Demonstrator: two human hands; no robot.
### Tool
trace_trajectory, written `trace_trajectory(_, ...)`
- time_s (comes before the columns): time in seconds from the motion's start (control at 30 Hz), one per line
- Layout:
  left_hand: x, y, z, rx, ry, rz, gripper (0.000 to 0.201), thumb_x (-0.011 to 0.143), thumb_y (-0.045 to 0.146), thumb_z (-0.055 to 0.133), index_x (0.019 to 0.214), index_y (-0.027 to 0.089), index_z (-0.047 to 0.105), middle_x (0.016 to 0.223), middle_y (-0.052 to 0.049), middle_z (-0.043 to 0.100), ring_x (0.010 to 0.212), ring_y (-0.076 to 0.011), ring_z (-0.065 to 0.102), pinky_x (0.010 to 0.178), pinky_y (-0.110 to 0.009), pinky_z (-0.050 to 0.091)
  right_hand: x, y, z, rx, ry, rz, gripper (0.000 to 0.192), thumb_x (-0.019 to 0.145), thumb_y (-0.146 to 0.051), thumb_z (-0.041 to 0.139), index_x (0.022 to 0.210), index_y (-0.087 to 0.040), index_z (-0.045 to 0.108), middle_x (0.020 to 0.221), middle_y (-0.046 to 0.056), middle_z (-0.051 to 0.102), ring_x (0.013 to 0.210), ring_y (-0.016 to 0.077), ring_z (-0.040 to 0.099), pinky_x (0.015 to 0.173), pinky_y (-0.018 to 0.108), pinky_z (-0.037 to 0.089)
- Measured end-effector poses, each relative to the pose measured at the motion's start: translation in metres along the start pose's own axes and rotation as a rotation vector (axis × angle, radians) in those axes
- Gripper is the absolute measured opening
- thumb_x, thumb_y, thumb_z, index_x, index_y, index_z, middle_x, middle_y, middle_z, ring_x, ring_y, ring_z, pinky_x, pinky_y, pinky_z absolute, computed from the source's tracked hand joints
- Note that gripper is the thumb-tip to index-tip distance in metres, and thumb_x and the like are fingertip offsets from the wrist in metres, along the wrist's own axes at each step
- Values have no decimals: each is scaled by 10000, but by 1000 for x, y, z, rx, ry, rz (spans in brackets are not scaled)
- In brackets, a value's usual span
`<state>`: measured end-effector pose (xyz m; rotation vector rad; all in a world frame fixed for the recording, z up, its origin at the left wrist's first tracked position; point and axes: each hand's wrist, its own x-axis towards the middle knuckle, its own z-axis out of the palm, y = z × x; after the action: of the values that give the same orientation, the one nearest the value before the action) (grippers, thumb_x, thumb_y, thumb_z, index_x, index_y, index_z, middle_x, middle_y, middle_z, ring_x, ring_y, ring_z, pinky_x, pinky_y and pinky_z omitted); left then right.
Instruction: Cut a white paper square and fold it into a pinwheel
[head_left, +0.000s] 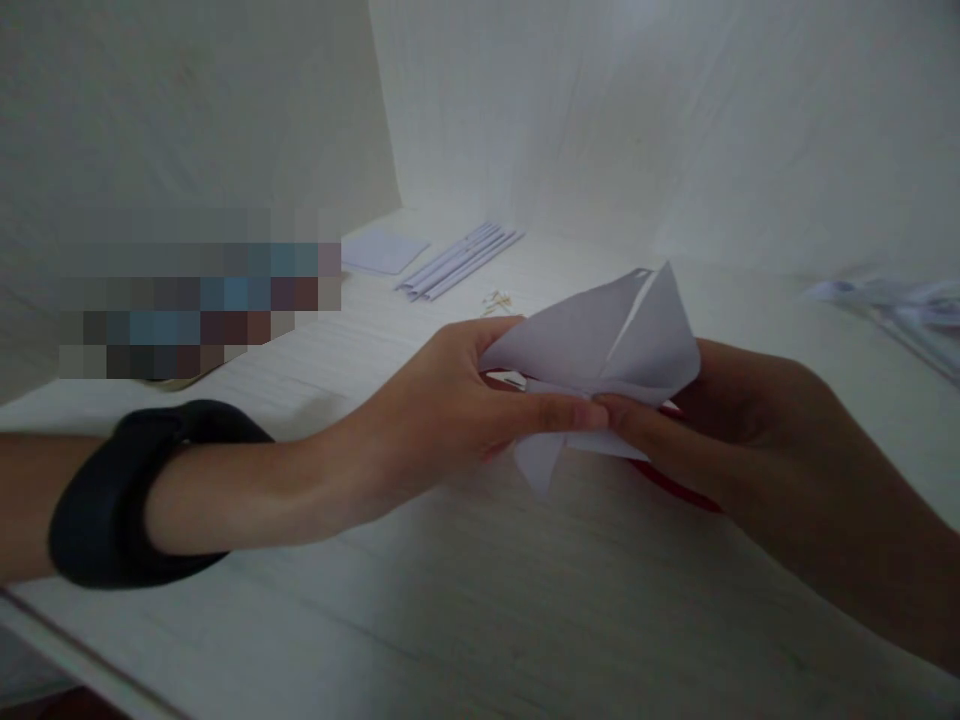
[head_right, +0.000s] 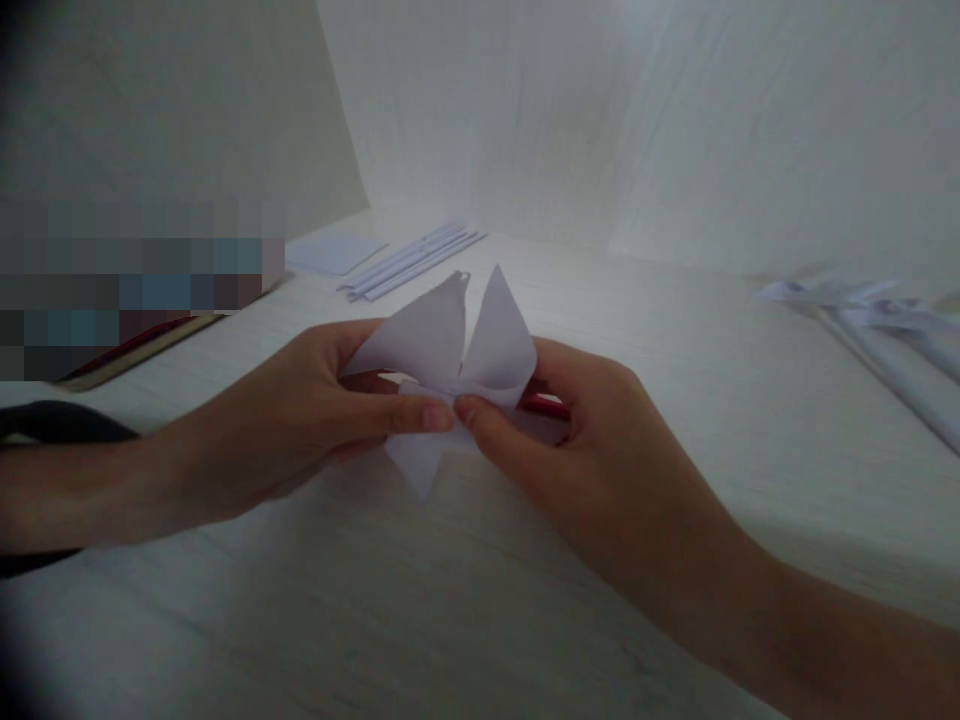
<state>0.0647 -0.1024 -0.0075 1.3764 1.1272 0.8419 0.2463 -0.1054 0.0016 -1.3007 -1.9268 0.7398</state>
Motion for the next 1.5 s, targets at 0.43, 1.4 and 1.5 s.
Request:
trace_trajectory(0.43, -6, 2, -17, 32, -108, -90, 162, 714, 269, 766, 858, 206, 728, 687, 32, 634, 532, -59, 465, 438, -150, 322, -4, 14, 12, 197, -28, -9, 133, 800, -311, 644, 870, -263, 746, 786, 13, 784, 710, 212, 744, 548, 250, 600)
trace_trajectory(1.4, -13, -5, -15, -75, 70, -172, 231, 546, 245, 881, 676, 161, 710, 489, 57, 578, 358, -19, 378, 330, -144, 207, 16, 28, 29, 328, -63, -147, 116, 621, -336, 595, 562, -246, 636, 479, 7, 664, 350, 163, 560, 266, 217, 385)
trace_trajectory(1.5, -13, -7, -14, -94, 102, -190, 229, 520, 185, 885, 652, 161, 699, 548, 41, 640, 439, -46, 487, 421, -145, 359, 15, 25, 28, 319, -67, -128, 115, 623, -332, 592, 577, -243, 650, 484, 8, 675, 359, 172, 582, 275, 220, 394)
